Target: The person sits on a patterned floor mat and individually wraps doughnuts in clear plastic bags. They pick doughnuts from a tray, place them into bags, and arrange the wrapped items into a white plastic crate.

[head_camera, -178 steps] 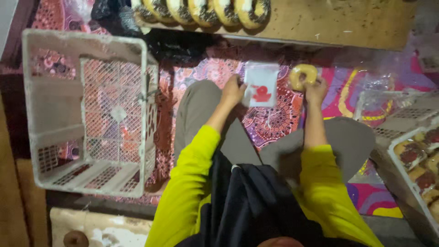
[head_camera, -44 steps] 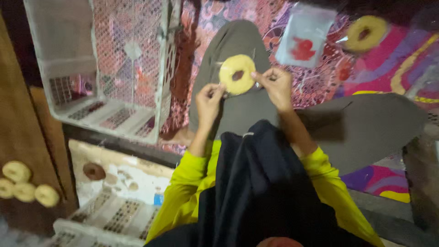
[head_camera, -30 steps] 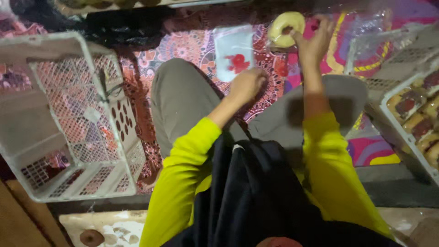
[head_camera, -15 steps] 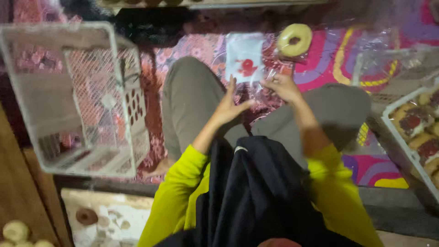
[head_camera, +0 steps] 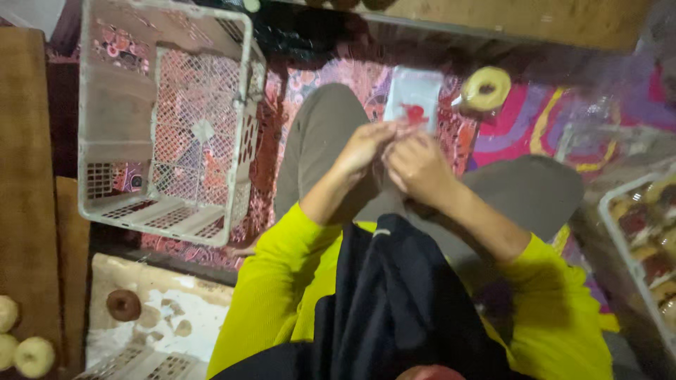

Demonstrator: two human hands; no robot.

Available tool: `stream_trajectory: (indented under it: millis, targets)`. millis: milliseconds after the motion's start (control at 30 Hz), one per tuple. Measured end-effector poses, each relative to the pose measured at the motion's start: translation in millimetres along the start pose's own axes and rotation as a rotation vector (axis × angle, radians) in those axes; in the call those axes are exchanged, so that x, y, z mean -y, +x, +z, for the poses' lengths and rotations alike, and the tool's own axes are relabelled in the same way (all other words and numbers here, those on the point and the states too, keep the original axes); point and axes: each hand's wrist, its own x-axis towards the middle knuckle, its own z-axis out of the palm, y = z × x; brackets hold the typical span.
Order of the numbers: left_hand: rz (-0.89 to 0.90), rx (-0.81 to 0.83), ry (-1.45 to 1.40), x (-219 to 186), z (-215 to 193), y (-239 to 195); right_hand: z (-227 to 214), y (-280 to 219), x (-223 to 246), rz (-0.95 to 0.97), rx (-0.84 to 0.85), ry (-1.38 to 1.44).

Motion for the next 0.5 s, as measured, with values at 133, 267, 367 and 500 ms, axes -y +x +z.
stream_trajectory:
  millis: [133, 267, 367, 500]
  targets:
    - [0.148, 0.015, 0.168, -21, 6, -12, 2, 22, -12, 0.154, -0.134, 0.371]
    - [0.815, -0.030, 1.013, -44, 22, -29, 23, 16, -41, 0.685, -0.282, 1.236]
    - [0.746, -0.326, 1.436, -56, 21, -42, 57, 1, -53, 0.713, -0.165, 1.385]
    - [0.607, -0.242, 0.932, -47, 2, -28, 97, -14, -64, 0.333, -0.376, 1.745]
